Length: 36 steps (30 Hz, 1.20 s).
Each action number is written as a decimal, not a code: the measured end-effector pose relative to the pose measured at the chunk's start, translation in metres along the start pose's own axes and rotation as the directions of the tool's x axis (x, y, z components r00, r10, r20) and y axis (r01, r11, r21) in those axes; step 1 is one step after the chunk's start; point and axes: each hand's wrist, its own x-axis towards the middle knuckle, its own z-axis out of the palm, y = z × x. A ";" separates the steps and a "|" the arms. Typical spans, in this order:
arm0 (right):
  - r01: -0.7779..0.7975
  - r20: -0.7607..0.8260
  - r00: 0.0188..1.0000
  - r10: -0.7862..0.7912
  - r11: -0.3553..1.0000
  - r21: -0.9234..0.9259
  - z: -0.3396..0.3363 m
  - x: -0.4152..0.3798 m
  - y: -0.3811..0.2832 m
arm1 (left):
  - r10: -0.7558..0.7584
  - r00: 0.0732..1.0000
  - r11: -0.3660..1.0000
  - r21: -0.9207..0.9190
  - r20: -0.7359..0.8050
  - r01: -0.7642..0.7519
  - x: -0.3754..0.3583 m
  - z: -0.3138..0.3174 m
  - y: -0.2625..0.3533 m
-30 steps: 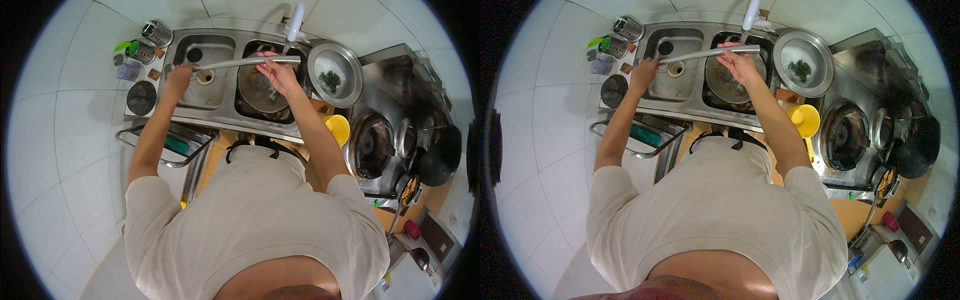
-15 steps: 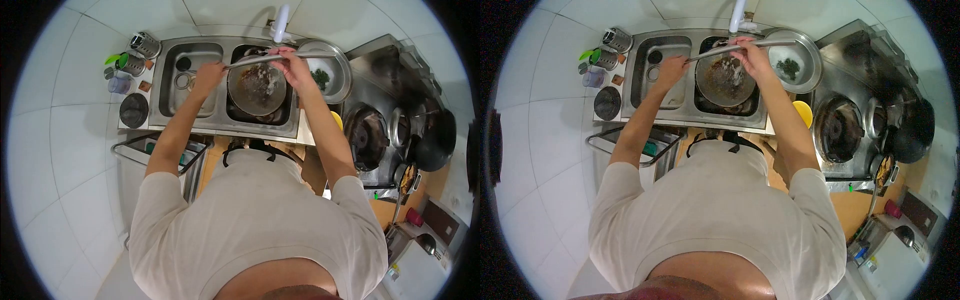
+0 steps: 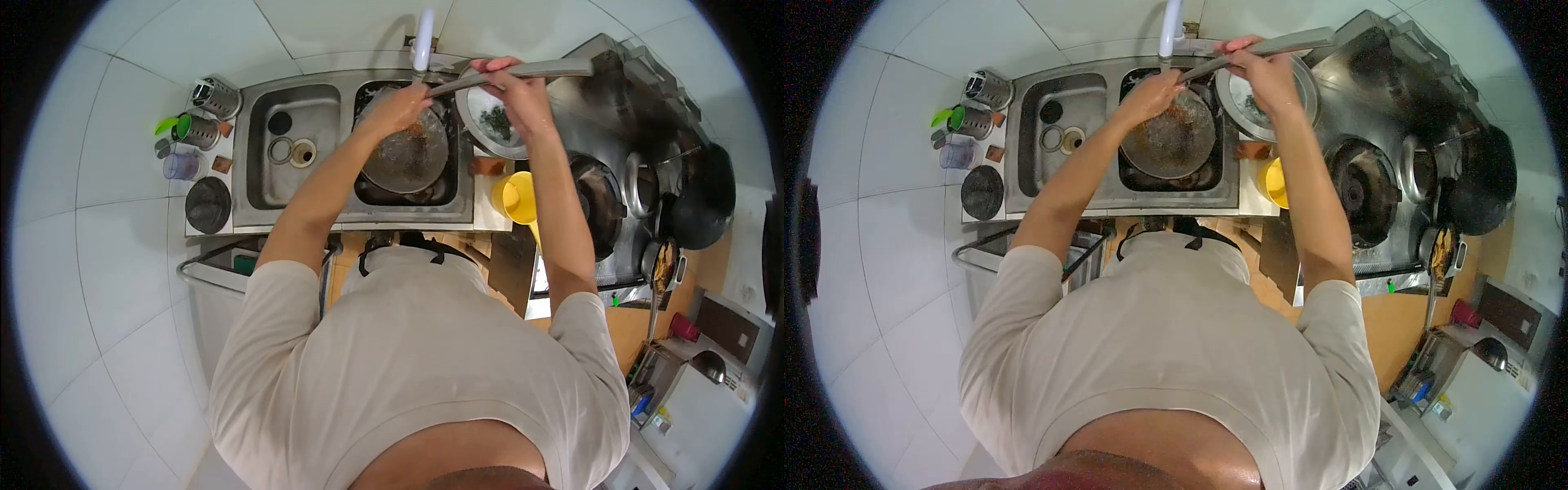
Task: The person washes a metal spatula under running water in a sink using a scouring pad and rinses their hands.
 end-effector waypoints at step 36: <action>0.158 0.159 0.975 -0.157 0.987 0.008 -0.053 -0.083 -0.082 | -0.683 0.730 0.472 -0.776 -0.023 0.418 0.016 0.080 -0.042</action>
